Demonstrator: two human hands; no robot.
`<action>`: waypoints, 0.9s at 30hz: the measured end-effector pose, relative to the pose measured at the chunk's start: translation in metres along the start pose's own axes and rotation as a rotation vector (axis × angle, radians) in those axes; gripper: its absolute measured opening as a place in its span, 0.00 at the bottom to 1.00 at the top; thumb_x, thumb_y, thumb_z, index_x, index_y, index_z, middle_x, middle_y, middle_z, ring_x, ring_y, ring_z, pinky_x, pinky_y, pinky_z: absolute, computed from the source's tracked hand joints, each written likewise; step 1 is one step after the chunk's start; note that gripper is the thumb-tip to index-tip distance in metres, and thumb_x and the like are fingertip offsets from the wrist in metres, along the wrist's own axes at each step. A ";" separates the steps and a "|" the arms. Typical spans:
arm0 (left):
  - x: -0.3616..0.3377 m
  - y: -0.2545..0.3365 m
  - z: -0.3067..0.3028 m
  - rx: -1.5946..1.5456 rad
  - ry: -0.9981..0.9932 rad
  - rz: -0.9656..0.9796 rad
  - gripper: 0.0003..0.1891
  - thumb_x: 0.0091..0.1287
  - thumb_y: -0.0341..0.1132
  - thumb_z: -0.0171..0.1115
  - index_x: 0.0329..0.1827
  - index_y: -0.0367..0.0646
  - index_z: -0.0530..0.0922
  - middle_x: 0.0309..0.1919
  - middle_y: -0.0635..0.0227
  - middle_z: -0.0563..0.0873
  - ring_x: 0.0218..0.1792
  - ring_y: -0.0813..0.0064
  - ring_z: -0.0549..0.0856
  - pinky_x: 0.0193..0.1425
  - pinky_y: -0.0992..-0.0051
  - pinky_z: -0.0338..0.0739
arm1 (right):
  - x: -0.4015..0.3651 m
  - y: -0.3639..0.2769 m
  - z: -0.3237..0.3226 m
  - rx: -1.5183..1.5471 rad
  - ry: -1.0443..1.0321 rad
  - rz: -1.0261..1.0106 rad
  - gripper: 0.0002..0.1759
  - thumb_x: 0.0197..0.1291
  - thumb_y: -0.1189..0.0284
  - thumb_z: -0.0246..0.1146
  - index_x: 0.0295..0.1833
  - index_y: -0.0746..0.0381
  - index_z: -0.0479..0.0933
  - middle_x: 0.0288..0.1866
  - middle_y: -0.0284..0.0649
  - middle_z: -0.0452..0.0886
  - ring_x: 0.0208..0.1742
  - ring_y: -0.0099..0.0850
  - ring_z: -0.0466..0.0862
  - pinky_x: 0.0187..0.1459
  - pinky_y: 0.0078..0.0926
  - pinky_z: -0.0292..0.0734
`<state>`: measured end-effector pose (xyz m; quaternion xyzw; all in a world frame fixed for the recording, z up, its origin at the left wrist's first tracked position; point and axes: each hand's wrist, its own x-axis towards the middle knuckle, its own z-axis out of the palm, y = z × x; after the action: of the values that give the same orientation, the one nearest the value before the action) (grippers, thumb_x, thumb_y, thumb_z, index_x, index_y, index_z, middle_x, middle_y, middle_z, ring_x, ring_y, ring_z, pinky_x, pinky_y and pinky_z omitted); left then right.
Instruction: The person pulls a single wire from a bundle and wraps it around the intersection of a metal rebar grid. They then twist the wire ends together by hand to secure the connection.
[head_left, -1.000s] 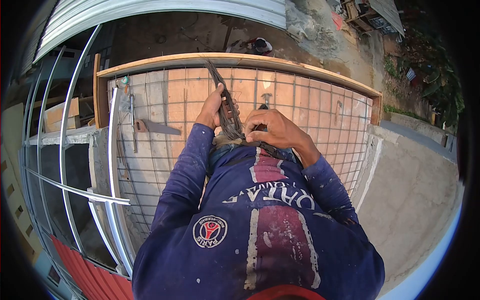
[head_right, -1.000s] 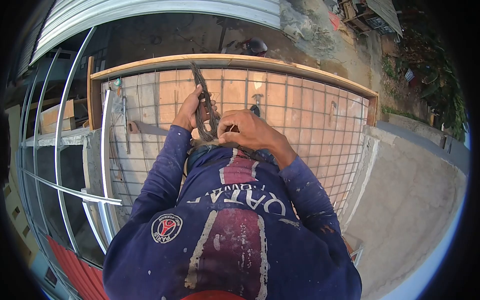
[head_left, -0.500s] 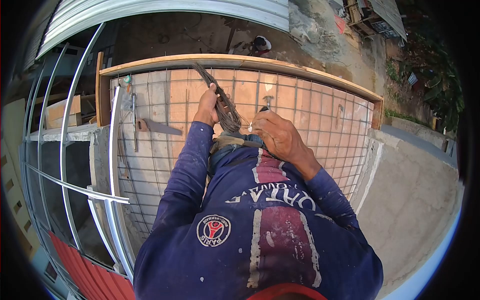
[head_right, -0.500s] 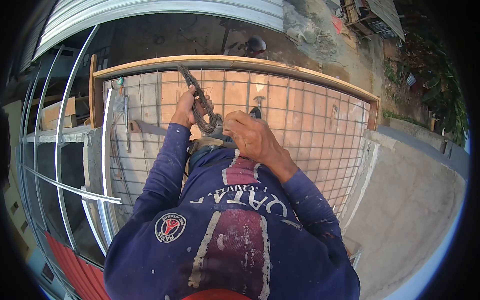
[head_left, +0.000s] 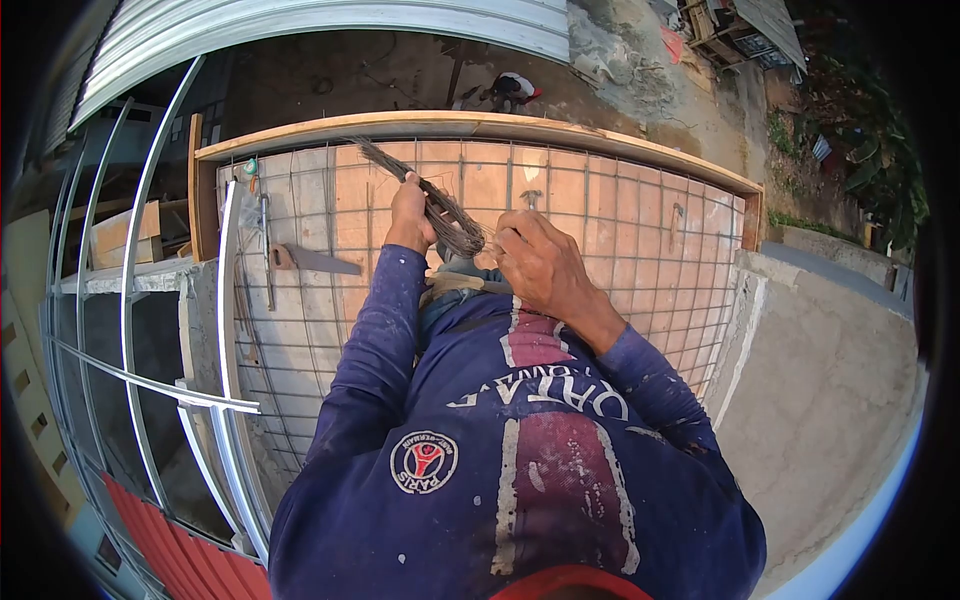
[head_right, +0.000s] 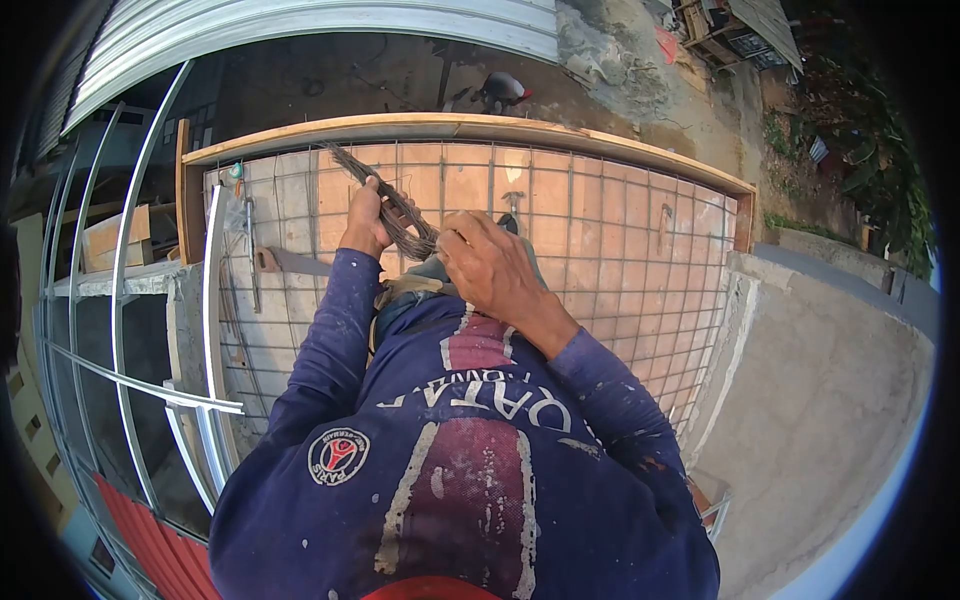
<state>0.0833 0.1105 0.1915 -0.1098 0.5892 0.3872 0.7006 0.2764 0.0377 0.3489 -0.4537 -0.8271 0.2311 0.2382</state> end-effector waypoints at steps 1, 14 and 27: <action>-0.001 0.002 -0.001 -0.014 0.000 0.011 0.24 0.84 0.53 0.39 0.48 0.38 0.69 0.35 0.55 0.79 0.34 0.58 0.82 0.42 0.50 0.85 | -0.002 0.001 -0.002 0.003 -0.035 -0.016 0.11 0.56 0.78 0.68 0.44 0.65 0.77 0.45 0.43 0.79 0.48 0.43 0.84 0.45 0.40 0.83; 0.029 0.038 -0.032 -0.095 -0.009 0.116 0.23 0.84 0.52 0.40 0.53 0.37 0.68 0.37 0.55 0.80 0.36 0.58 0.83 0.46 0.48 0.85 | -0.034 -0.009 -0.084 0.765 -0.222 0.538 0.09 0.70 0.72 0.64 0.48 0.62 0.71 0.30 0.35 0.77 0.30 0.26 0.77 0.35 0.23 0.73; 0.024 0.047 -0.051 -0.151 0.027 0.115 0.23 0.84 0.52 0.39 0.50 0.36 0.68 0.35 0.54 0.79 0.32 0.57 0.83 0.41 0.49 0.84 | -0.013 0.008 -0.130 0.506 0.048 0.503 0.09 0.71 0.76 0.60 0.47 0.69 0.83 0.33 0.35 0.82 0.33 0.21 0.78 0.35 0.22 0.74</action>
<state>0.0147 0.1212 0.1691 -0.1335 0.5733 0.4685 0.6588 0.3668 0.0519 0.4429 -0.5748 -0.6003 0.4694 0.2981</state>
